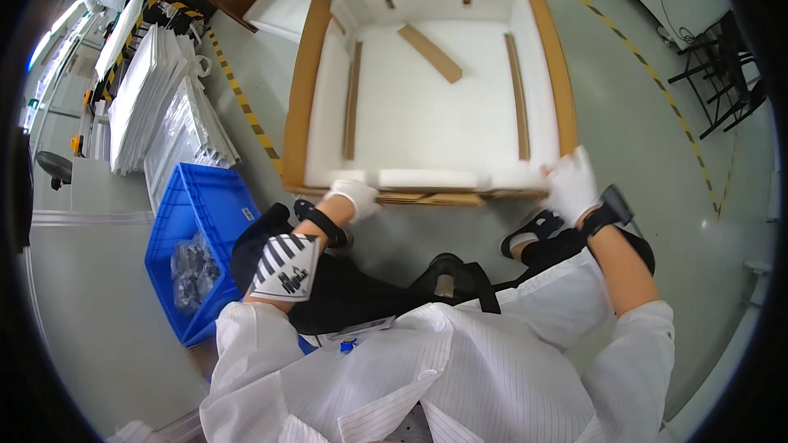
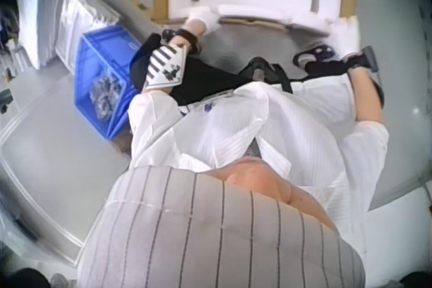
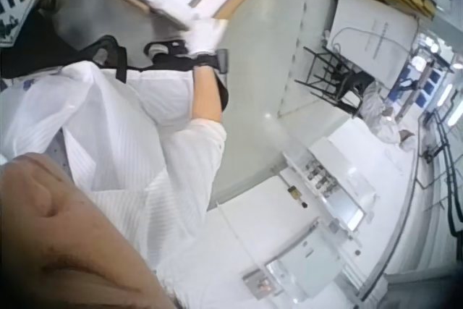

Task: The recorder is assembling the interior padding of a large battery storage box, unwrapping a plastic housing, and placing battery components and brackets into the box on a factory floor.

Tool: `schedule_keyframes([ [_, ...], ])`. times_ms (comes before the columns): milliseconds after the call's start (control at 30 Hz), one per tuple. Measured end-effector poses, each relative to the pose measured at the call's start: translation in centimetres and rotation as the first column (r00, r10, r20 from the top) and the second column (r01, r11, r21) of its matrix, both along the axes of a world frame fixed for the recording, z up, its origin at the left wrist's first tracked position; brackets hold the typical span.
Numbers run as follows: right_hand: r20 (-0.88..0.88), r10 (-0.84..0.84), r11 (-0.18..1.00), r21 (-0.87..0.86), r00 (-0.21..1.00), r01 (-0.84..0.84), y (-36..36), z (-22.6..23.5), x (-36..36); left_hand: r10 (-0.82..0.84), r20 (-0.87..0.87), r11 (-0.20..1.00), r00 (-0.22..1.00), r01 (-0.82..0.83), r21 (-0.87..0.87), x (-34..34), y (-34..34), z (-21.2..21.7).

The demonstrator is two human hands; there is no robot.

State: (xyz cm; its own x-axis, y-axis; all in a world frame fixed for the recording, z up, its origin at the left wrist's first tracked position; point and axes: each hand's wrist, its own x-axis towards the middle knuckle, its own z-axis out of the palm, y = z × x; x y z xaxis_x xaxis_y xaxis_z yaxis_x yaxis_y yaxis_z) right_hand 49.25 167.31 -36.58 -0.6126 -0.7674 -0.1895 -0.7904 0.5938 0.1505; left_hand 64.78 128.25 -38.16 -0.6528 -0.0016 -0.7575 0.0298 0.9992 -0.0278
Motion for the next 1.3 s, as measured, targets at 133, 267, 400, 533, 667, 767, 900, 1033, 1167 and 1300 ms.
schedule_keyframes([
  [133, -0.334, -0.552, 0.719, 0.274, 0.764, 0.639, 0.3, 5.0, -8.6, 0.082, -0.085, 0.9, 0.993, -0.037, 0.435, -0.7, 8.6, 5.2],
  [267, -0.347, -0.477, 0.874, -0.283, 0.807, 0.395, -6.1, 8.6, -15.4, 0.187, -0.192, 0.779, 0.963, -0.026, 0.626, -0.6, 6.3, 8.2],
  [400, -0.134, -0.315, 0.928, -0.253, 0.94, 0.275, -18.8, 4.6, -17.7, 0.228, -0.348, 0.907, 0.909, -0.068, 0.415, -1.1, 0.8, 8.5],
  [533, 0.13, -0.333, 0.915, -0.195, 0.934, 0.353, -25.8, -13.9, -21.8, -0.076, -0.079, 0.997, 0.994, 0.075, -0.02, -2.2, 0.0, 5.3],
  [667, 0.153, -0.3, 0.86, -0.383, 0.941, 0.337, -29.2, -25.1, -22.5, 0.071, -0.007, 0.961, 0.997, -0.067, 0.267, -1.7, 0.6, 3.1],
  [767, 0.355, -0.258, 0.809, -0.429, 0.898, 0.402, -30.9, -28.7, -23.0, 0.04, -0.084, 0.978, 0.996, -0.022, 0.208, -0.9, 0.7, 2.9],
  [900, 0.439, -0.346, 0.913, -0.048, 0.829, 0.406, -31.4, -30.6, -20.8, 0.004, 0.044, 0.986, 0.999, -0.011, 0.165, -2.8, 0.7, 2.7],
  [1033, 0.521, -0.204, 0.867, -0.297, 0.829, 0.4, -29.7, -25.6, -16.8, -0.123, 0.042, 0.973, 0.991, 0.113, 0.202, -3.0, 2.8, 1.5],
  [1167, 0.961, -0.082, 0.792, -0.099, 0.265, 0.602, -26.9, -7.9, -9.1, -0.246, 0.157, 0.964, 0.956, 0.226, 0.138, -2.0, 5.1, 0.5],
  [1300, 0.993, 0.118, 0.701, -0.1, 0.023, 0.706, -17.3, 2.6, -4.8, -0.384, 0.228, 0.918, 0.895, 0.344, 0.197, -2.8, 8.2, -4.1],
])
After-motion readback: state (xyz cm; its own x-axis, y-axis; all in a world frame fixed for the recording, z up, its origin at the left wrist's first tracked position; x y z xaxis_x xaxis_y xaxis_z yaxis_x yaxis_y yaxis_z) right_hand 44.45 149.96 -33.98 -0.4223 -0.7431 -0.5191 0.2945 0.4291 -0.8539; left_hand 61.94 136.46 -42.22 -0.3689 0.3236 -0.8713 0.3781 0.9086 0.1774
